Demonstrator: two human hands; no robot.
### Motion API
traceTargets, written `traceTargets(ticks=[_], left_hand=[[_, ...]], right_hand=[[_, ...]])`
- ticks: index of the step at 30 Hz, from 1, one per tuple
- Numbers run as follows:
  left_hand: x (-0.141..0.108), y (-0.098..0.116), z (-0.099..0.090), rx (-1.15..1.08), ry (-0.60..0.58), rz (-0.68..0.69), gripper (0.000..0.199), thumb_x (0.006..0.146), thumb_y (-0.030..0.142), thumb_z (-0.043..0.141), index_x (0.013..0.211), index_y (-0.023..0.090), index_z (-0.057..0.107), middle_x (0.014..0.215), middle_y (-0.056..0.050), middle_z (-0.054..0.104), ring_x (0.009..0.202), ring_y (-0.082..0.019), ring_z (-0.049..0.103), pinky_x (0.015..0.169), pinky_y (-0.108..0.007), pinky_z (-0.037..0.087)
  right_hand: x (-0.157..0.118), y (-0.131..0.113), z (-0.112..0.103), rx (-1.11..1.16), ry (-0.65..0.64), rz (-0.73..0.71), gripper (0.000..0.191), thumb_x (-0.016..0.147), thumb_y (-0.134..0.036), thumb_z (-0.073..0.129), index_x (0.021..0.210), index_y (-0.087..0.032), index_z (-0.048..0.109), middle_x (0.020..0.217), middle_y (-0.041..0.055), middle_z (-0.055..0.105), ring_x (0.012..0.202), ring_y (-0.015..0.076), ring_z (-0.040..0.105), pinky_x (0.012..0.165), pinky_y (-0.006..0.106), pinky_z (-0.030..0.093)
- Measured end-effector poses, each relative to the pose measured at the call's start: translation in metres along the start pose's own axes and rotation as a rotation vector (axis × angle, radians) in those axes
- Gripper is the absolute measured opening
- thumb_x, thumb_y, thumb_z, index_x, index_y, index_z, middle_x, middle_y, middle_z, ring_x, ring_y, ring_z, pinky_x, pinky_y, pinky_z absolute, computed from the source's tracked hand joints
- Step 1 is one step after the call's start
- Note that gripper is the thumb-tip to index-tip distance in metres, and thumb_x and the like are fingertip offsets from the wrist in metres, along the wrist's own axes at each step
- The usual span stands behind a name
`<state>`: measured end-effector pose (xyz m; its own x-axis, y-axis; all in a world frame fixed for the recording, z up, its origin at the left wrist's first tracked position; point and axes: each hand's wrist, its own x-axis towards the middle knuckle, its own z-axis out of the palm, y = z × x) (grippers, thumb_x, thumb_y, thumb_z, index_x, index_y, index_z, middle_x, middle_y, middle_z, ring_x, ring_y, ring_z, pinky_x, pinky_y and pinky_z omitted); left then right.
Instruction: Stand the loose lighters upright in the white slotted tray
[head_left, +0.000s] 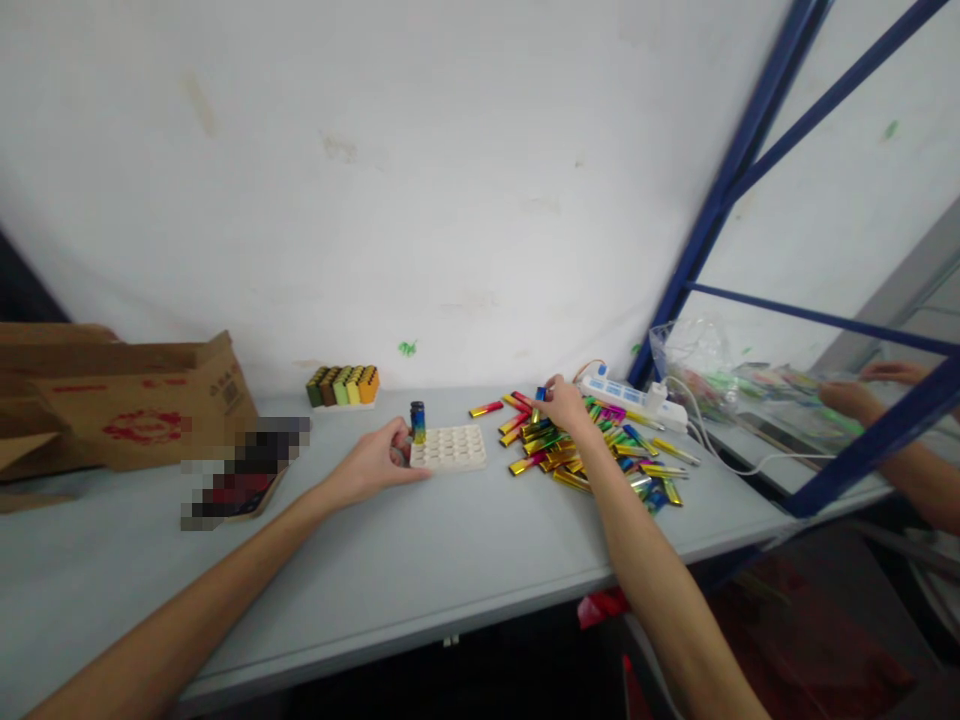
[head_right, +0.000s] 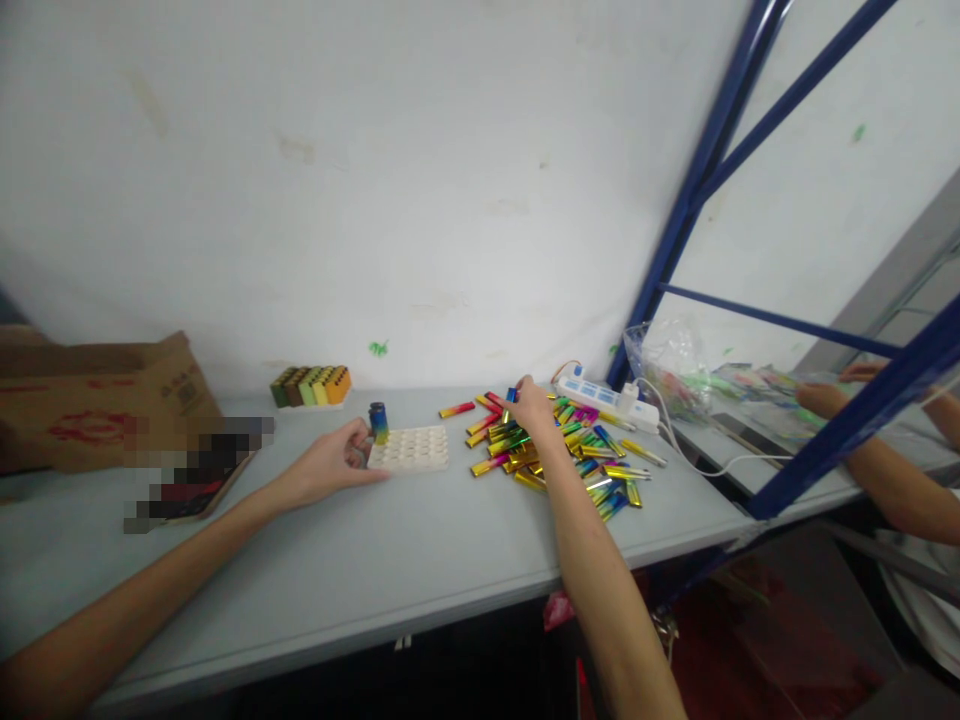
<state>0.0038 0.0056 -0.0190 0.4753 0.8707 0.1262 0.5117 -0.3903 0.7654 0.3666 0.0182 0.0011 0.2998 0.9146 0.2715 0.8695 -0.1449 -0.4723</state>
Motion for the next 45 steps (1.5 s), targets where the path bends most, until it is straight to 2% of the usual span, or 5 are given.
traceTargets(ticks=[12, 20, 28, 38, 45], left_hand=[[0.0, -0.002, 0.004, 0.008, 0.074, 0.008, 0.057, 0.058, 0.046, 0.084, 0.083, 0.025, 0.038, 0.073, 0.008, 0.058, 0.055, -0.01, 0.048, 0.05, -0.021, 0.032], [0.0, -0.004, 0.006, 0.067, 0.101, 0.037, 0.057, 0.059, 0.048, 0.084, 0.087, 0.025, 0.04, 0.077, 0.006, 0.062, 0.059, -0.013, 0.051, 0.056, -0.023, 0.034], [-0.001, 0.004, 0.01, 0.118, 0.106, 0.042, 0.056, 0.06, 0.05, 0.084, 0.086, 0.025, 0.04, 0.08, 0.004, 0.066, 0.068, -0.018, 0.058, 0.061, -0.028, 0.041], [-0.002, 0.006, 0.009, 0.124, 0.095, 0.039, 0.054, 0.062, 0.049, 0.083, 0.088, 0.025, 0.042, 0.081, 0.004, 0.068, 0.069, -0.018, 0.06, 0.061, -0.028, 0.042], [-0.003, 0.007, 0.01, 0.125, 0.116, 0.031, 0.055, 0.06, 0.05, 0.083, 0.086, 0.025, 0.042, 0.079, 0.005, 0.066, 0.067, -0.017, 0.058, 0.06, -0.027, 0.04]], right_hand=[[-0.034, -0.074, 0.009, 1.2, -0.342, -0.212, 0.05, 0.077, -0.062, 0.072, 0.105, -0.022, 0.062, 0.098, 0.0031, 0.065, 0.075, 0.0153, 0.068, 0.072, 0.031, 0.057], [-0.057, -0.098, 0.027, 1.14, -0.372, -0.208, 0.048, 0.087, -0.072, 0.054, 0.088, -0.023, 0.053, 0.058, -0.01, 0.028, 0.044, 0.0077, 0.022, 0.04, 0.02, 0.018], [-0.067, -0.103, 0.047, 0.764, -0.032, -0.306, 0.053, 0.087, -0.062, 0.052, 0.057, -0.023, 0.033, 0.054, -0.005, 0.029, 0.053, 0.0101, 0.029, 0.051, 0.026, 0.022], [-0.076, -0.11, 0.052, 0.738, -0.167, -0.338, 0.047, 0.087, -0.056, 0.046, 0.055, -0.023, 0.037, 0.051, -0.0047, 0.034, 0.05, 0.0102, 0.034, 0.05, 0.026, 0.024], [-0.079, -0.11, 0.056, 0.871, -0.224, -0.417, 0.038, 0.097, -0.059, 0.047, 0.106, -0.022, 0.053, 0.067, -0.0061, 0.051, 0.057, 0.0117, 0.046, 0.054, 0.023, 0.038]])
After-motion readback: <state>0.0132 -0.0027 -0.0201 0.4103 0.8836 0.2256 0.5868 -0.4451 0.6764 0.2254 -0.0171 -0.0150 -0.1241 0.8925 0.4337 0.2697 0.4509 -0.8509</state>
